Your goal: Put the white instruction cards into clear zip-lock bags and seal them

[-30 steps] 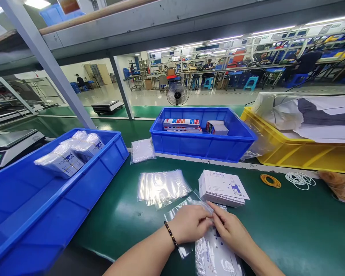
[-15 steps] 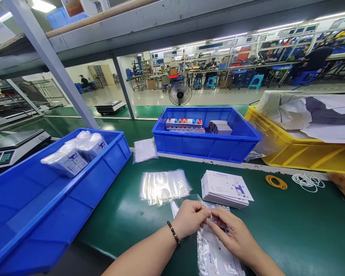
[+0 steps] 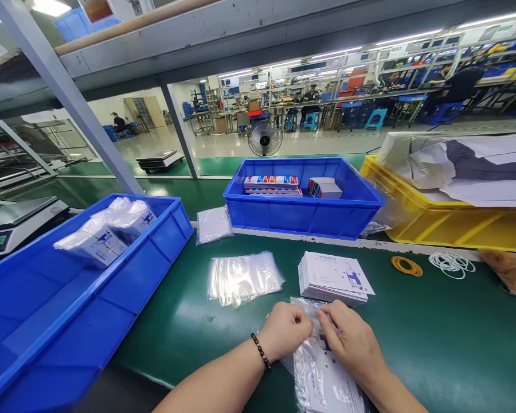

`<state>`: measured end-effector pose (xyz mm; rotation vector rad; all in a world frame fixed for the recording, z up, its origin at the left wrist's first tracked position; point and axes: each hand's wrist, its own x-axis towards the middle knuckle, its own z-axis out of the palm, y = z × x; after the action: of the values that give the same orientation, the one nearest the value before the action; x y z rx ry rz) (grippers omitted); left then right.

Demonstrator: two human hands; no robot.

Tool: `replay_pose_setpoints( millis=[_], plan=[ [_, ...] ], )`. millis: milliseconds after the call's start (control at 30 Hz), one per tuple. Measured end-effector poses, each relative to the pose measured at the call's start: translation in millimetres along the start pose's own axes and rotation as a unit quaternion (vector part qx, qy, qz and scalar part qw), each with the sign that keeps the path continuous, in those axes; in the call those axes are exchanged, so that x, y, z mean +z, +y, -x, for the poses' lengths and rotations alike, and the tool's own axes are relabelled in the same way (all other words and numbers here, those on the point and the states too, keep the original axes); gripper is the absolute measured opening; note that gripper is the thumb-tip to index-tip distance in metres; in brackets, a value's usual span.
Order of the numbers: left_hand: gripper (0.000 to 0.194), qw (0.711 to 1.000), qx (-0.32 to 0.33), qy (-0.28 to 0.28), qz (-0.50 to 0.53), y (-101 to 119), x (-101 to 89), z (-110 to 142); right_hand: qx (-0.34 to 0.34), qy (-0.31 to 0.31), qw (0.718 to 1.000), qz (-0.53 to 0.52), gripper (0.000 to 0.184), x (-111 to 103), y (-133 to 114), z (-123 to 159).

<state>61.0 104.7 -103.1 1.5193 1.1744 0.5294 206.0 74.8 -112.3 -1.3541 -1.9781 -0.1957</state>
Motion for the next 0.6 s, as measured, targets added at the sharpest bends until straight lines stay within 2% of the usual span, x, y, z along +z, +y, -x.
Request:
replay_pose_setpoints(
  millis=[133,233,300,367,433,500,533,600],
  plan=[
    [0.024,0.997,-0.032,0.009,0.068,1,-8.7,-6,-0.076,-0.013,0.995,-0.059,0.019,-5,-4,-2],
    [0.024,0.996,-0.037,-0.005,0.086,3,-14.1,-6,-0.084,-0.055,0.991,-0.086,0.017,-6,-1,-1],
    [0.023,0.997,0.035,0.036,0.064,4,-17.3,-3,-0.05,-0.089,0.987,-0.125,0.019,-8,5,-1],
    [0.016,0.98,0.18,0.082,0.0,7,-20.5,0,-0.002,-0.128,0.976,-0.178,0.023,-12,9,-3],
    [0.014,0.948,0.301,0.063,-0.079,8,-22.9,3,0.032,-0.174,0.957,-0.228,0.028,-18,12,-5],
    [0.018,0.935,0.327,0.003,-0.141,8,-24.3,5,0.048,-0.22,0.939,-0.26,0.032,-25,12,-9],
    [0.014,0.935,0.312,-0.017,-0.166,7,-24.8,5,0.053,-0.233,0.934,-0.267,0.033,-29,13,-11],
    [0.003,0.943,0.268,-0.022,-0.197,6,-25.9,4,0.061,-0.237,0.932,-0.269,0.037,-35,13,-14]
  ],
)
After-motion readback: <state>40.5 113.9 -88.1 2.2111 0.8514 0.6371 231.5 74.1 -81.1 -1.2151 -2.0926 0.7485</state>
